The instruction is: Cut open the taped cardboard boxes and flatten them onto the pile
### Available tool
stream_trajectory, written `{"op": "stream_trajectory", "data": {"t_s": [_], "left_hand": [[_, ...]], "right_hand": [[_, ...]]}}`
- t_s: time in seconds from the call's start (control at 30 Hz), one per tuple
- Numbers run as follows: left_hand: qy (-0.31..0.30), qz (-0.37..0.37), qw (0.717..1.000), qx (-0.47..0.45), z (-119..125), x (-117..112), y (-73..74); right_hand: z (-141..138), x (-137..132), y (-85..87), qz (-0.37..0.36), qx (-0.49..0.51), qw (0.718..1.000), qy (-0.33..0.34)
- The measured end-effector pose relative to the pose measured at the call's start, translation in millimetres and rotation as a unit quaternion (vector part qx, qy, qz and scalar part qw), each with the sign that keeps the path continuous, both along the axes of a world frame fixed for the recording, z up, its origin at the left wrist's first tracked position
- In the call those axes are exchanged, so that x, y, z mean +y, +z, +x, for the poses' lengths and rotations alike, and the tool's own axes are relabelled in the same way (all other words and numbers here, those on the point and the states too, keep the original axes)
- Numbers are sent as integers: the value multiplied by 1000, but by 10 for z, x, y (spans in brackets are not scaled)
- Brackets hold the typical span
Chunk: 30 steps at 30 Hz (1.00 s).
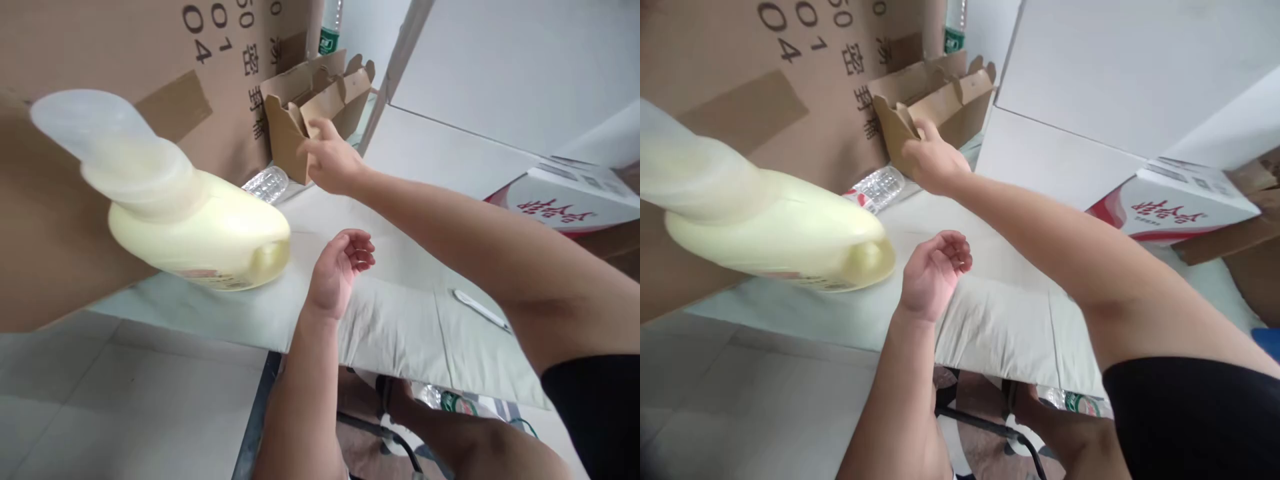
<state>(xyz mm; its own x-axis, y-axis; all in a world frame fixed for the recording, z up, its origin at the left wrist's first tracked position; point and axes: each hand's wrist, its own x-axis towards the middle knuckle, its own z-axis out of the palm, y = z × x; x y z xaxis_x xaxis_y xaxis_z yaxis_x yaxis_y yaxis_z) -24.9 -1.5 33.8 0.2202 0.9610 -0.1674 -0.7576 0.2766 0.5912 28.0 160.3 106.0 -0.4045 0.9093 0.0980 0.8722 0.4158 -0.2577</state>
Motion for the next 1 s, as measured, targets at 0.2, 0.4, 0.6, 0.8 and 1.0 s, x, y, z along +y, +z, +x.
{"op": "stream_trajectory", "data": {"t_s": [0.2, 0.4, 0.6, 0.8, 1.0], "left_hand": [[11, -1, 1000, 24, -142, 38, -25], [62, 31, 996, 52, -139, -14, -18], [284, 129, 929, 198, 8, -188, 29], [439, 130, 838, 295, 100, -254, 45], [225, 172, 934, 220, 407, -169, -16]], "right_hand": [[-368, 419, -56, -36, -32, 987, -154], [128, 313, -254, 23, 4, 986, -165], [918, -607, -240, 91, 123, 982, -114], [1791, -2226, -257, 163, 265, 918, -245], [2246, -2916, -804, 205, 342, 881, -255]]}}
